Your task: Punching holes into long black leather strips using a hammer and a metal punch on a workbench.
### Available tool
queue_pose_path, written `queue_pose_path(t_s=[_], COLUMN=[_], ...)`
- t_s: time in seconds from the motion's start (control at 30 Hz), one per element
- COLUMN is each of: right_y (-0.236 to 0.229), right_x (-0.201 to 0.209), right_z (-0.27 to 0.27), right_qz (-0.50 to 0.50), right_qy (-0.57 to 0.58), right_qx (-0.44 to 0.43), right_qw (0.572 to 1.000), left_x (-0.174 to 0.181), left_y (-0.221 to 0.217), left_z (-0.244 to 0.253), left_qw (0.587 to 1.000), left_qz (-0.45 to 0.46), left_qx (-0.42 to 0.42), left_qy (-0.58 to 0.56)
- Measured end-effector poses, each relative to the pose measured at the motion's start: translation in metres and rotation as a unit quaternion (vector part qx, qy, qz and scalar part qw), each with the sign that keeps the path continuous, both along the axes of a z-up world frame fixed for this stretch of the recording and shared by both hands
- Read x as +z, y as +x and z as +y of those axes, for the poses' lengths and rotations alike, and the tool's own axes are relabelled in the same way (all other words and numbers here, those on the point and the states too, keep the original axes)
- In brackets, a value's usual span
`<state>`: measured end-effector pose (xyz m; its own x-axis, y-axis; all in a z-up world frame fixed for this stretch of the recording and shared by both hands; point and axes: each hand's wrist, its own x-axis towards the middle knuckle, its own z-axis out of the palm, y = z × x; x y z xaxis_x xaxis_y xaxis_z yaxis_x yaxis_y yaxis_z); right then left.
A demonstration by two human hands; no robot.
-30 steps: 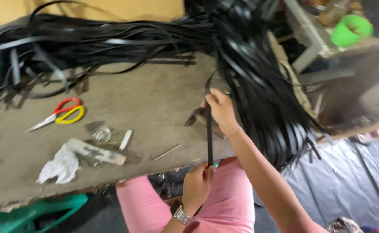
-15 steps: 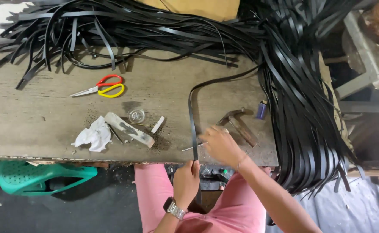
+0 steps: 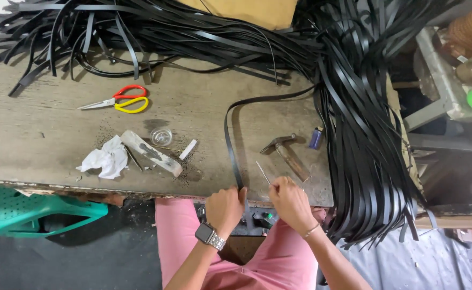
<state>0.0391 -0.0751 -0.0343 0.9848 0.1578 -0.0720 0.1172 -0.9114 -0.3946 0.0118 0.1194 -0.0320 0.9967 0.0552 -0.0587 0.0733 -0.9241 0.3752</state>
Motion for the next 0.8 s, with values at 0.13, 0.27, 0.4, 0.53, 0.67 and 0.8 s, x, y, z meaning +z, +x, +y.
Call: queue_pose_path(t_s=[0.13, 0.27, 0.4, 0.53, 0.67, 0.8], right_y=[-0.015, -0.025, -0.025, 0.002, 0.038, 0.054], right_x=[0.039, 0.047, 0.053, 0.053, 0.035, 0.017], right_z=[0.019, 0.043, 0.057, 0.056, 0.058, 0.053], right_qz=[0.065, 0.116, 0.129, 0.12, -0.094, -0.129], right_qy=[0.121, 0.157, 0.207, 0.219, 0.207, -0.004], right_qx=[-0.011, 0.045, 0.141, 0.249, 0.374, 0.428], right_qw=[0.99, 0.98, 0.96, 0.936, 0.899, 0.894], left_x=[-0.008, 0.013, 0.002, -0.02, -0.019, 0.001], left_y=[-0.01, -0.031, -0.043, -0.047, -0.043, -0.04], left_z=[0.004, 0.02, 0.036, 0.053, 0.065, 0.066], left_qw=[0.995, 0.924, 0.92, 0.919, 0.924, 0.925], left_qz=[-0.092, -0.351, -0.35, -0.346, -0.318, -0.286], left_qx=[0.01, -0.136, -0.168, -0.16, -0.066, -0.013], left_qy=[-0.04, -0.062, -0.058, -0.099, -0.203, -0.251])
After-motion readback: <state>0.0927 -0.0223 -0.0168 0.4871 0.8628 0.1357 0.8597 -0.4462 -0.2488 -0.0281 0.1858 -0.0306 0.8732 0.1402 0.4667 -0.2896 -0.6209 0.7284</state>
